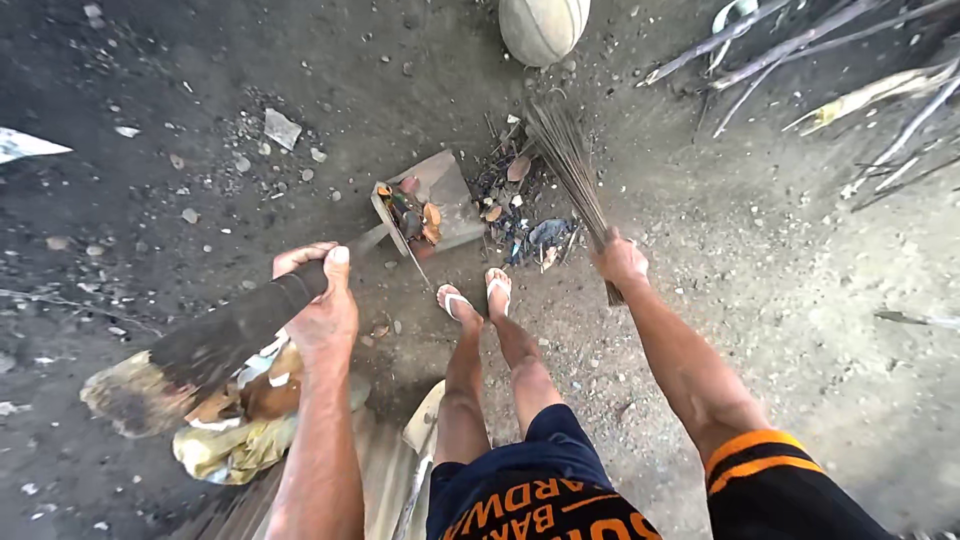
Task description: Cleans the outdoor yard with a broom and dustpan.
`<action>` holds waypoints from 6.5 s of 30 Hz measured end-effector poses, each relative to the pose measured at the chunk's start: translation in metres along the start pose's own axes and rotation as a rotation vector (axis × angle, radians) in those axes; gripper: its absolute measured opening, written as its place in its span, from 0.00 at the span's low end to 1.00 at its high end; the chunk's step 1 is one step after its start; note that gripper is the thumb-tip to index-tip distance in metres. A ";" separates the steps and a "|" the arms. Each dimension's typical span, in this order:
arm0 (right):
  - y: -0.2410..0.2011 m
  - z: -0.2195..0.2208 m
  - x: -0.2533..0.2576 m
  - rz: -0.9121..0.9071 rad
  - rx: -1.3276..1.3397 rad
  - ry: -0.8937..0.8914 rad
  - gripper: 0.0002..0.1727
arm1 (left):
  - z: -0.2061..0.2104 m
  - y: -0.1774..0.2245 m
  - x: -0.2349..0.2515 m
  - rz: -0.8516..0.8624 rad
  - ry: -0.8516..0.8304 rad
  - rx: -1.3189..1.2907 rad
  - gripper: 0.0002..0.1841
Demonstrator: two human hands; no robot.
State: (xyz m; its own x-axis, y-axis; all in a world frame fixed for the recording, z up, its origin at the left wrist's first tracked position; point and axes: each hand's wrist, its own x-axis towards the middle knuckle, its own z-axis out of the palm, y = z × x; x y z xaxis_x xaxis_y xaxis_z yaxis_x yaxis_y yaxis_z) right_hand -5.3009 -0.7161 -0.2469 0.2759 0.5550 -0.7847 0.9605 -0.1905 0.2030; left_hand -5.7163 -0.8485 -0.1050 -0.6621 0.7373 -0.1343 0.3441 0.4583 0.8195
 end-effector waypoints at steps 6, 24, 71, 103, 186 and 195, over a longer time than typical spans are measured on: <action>-0.016 0.042 -0.044 -0.020 -0.048 -0.301 0.49 | 0.036 0.008 -0.006 0.052 -0.150 0.077 0.16; 0.003 0.095 -0.234 -0.124 0.153 -0.532 0.56 | 0.086 0.004 0.007 0.042 -0.324 0.325 0.21; -0.164 0.173 -0.231 0.111 1.171 -0.575 0.49 | 0.019 -0.027 0.004 0.423 -0.644 0.392 0.16; -0.095 0.087 -0.135 -0.344 -0.256 -0.341 0.42 | 0.072 -0.004 -0.009 0.007 0.108 0.074 0.17; 0.053 0.035 -0.065 0.164 0.145 -0.118 0.43 | 0.055 -0.029 0.006 -0.053 -0.031 0.182 0.19; 0.063 0.033 -0.143 -0.070 0.033 -0.411 0.51 | 0.054 -0.024 0.009 -0.087 -0.075 0.216 0.21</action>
State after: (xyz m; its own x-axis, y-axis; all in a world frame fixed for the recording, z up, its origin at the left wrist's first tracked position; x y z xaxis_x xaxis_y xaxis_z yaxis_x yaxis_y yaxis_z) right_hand -5.2810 -0.8339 -0.1412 0.1656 0.1990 -0.9659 0.9729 -0.1932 0.1270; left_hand -5.6945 -0.8263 -0.1556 -0.6471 0.7214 -0.2469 0.4274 0.6113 0.6660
